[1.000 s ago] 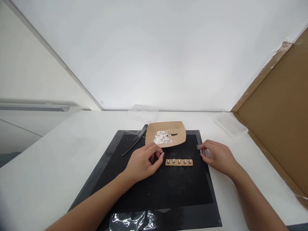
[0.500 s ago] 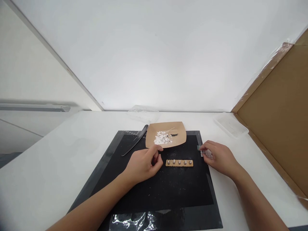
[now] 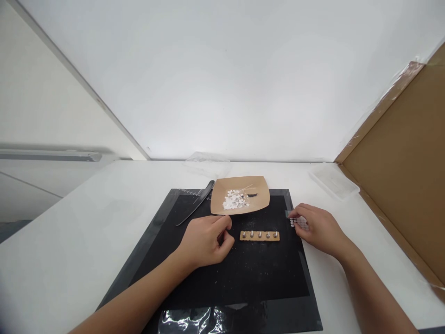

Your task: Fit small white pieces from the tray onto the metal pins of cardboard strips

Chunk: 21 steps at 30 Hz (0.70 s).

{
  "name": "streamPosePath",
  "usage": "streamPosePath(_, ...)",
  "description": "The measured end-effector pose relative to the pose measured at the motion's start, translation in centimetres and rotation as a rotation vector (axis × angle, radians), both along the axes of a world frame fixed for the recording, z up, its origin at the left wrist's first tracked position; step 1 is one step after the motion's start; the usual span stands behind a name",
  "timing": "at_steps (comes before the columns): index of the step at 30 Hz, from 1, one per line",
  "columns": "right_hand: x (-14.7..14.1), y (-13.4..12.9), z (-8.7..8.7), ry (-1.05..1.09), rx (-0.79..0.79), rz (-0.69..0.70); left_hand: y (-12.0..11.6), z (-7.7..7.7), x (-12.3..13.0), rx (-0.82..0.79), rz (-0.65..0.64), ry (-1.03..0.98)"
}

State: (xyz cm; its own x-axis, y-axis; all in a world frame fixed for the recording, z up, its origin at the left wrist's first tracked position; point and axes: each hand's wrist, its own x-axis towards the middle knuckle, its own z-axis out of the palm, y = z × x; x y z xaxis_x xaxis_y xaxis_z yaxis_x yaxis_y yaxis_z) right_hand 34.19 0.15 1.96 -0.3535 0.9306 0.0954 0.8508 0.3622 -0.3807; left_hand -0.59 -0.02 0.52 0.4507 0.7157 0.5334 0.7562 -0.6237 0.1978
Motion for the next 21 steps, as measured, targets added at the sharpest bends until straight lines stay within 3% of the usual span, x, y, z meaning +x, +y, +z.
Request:
streamPosePath(7, 0.06, 0.00, 0.15, 0.004, -0.028, 0.044, 0.04, 0.12, 0.06, -0.005, -0.016, 0.018)
streamPosePath(21, -0.12, 0.00, -0.73, -0.152, 0.098, 0.056, 0.42, -0.43, 0.35, 0.051, 0.004, -0.080)
